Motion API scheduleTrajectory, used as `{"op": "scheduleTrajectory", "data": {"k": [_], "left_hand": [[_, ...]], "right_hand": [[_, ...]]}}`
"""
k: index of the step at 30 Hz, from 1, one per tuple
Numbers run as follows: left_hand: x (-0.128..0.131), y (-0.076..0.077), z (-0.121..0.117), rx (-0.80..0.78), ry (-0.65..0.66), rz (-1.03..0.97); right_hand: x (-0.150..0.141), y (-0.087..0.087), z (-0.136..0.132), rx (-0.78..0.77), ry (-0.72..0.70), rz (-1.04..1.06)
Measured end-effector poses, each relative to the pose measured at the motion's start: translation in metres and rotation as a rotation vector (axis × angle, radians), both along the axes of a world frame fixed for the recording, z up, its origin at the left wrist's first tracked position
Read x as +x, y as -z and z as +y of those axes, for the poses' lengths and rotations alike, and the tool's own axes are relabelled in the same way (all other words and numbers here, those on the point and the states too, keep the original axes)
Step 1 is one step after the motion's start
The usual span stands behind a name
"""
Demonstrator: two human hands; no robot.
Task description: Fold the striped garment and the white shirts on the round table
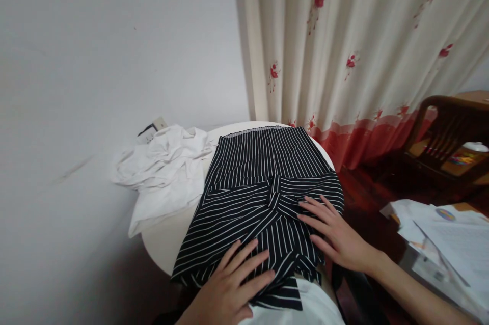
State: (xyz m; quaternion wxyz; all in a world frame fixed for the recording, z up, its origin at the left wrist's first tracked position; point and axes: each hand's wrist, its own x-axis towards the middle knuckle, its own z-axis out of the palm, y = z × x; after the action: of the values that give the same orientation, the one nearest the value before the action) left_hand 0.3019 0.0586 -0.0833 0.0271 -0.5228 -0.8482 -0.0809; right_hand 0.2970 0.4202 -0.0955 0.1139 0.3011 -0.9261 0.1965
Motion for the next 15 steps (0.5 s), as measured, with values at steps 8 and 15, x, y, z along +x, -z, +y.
{"op": "scheduleTrajectory", "data": {"k": [8, 15], "left_hand": [[-0.003, 0.000, 0.026, -0.038, 0.087, 0.099], [-0.005, -0.007, 0.018, -0.060, 0.104, 0.147]], "right_hand": [[0.001, 0.011, -0.002, -0.003, -0.044, -0.091], [0.002, 0.011, -0.002, 0.025, -0.046, -0.109]]}}
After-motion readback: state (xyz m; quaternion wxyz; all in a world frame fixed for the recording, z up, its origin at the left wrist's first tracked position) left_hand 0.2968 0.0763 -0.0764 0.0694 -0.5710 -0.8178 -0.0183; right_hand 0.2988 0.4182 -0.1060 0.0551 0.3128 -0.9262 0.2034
